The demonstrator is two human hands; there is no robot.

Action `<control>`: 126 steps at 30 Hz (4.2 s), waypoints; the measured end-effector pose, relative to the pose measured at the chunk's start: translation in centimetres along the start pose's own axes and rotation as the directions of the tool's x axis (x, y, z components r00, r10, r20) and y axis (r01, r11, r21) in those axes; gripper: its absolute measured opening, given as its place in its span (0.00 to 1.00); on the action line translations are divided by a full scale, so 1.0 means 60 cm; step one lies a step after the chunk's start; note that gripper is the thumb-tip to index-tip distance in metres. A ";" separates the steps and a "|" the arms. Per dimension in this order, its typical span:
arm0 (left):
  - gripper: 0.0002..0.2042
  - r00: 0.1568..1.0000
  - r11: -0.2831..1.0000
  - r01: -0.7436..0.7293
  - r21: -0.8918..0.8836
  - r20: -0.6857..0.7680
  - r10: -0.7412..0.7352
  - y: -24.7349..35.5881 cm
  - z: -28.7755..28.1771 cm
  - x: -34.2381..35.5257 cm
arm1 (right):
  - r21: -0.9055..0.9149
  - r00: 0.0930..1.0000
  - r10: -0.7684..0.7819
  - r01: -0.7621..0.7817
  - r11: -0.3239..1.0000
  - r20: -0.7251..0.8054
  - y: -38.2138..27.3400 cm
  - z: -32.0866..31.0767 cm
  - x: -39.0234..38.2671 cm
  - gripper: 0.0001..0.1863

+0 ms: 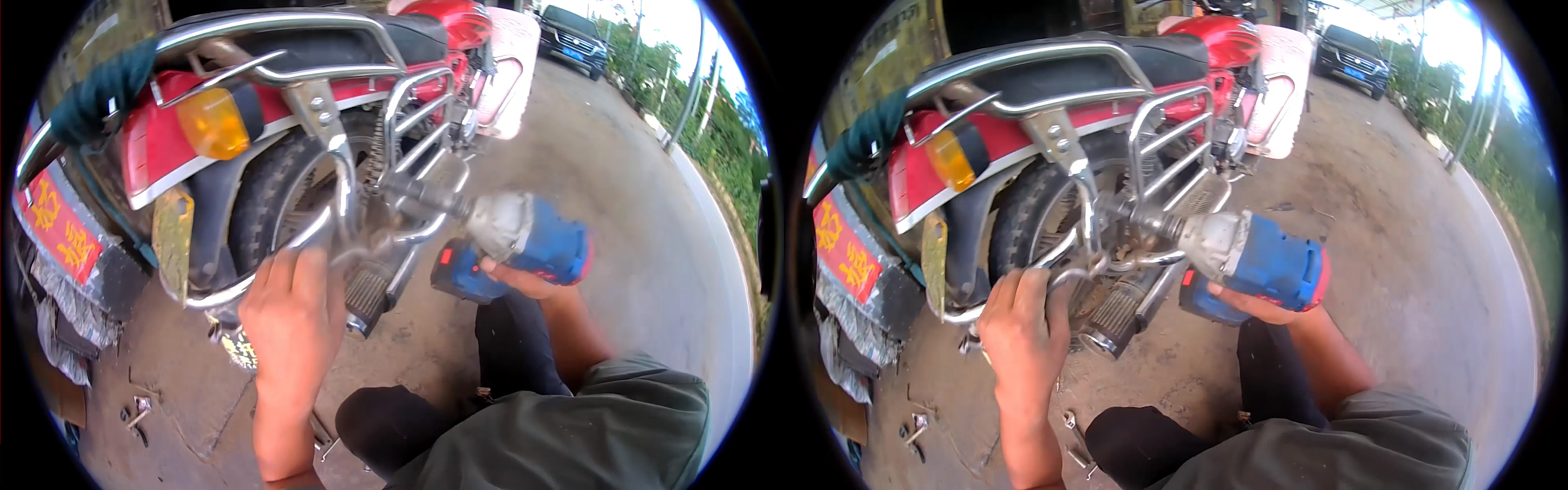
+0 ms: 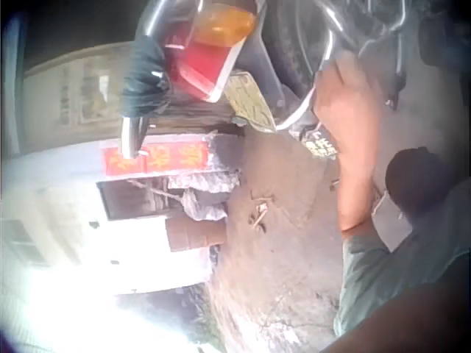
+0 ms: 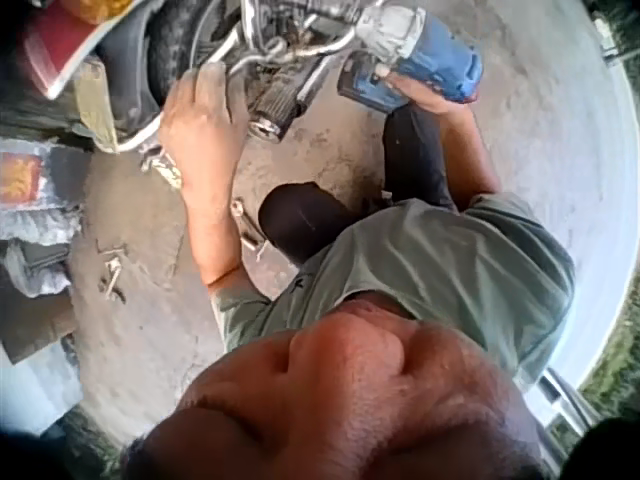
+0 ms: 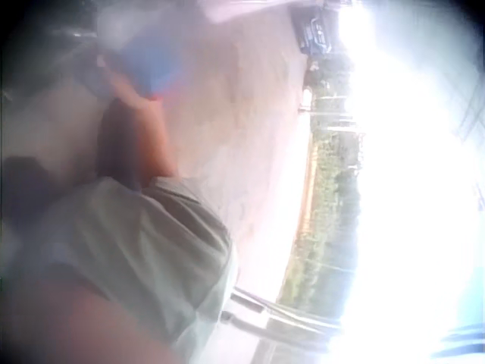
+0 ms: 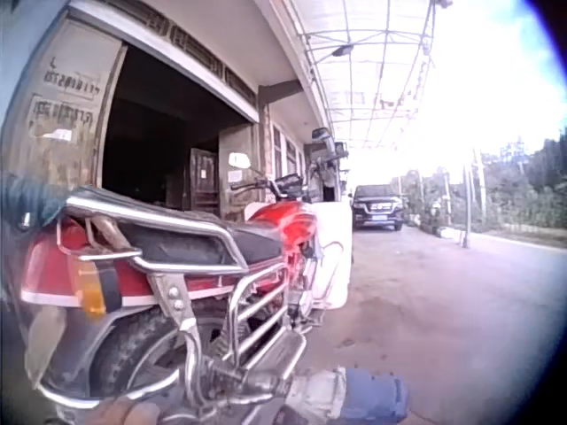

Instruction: The person uses a power tool to remove bolts from the frame and exhaust components of a motorcycle, then handles a wrench and various hardware to continue the disassembly.

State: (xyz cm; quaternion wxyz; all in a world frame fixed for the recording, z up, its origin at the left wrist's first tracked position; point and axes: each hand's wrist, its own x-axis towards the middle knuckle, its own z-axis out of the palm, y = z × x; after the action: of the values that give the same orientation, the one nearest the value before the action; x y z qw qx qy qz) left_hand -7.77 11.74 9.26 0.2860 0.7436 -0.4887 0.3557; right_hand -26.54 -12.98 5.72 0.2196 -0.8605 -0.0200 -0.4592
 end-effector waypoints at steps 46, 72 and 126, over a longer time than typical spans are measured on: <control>0.14 -0.483 -0.563 0.799 -0.211 0.332 -0.810 -0.081 0.283 -0.683 | 0.051 0.154 -0.010 -0.270 0.962 0.988 0.262 0.329 -0.372 0.24; 0.14 0.002 -0.418 0.244 -0.875 0.432 -0.902 0.096 0.199 -0.533 | 0.429 0.297 -0.319 -0.732 0.529 0.900 0.111 0.418 -0.369 0.25; 0.24 0.239 -0.086 0.929 -0.360 0.759 -0.605 0.047 0.204 -0.548 | 0.203 0.441 -0.105 -0.180 0.963 0.891 0.286 0.038 -0.114 0.30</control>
State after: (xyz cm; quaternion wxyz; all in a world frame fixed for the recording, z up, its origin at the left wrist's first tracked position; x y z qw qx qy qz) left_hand -16.17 18.49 -24.21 0.6353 0.7105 -0.0895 -0.2890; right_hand -24.64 -26.41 -7.01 0.2997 -0.9345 -0.1756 0.0771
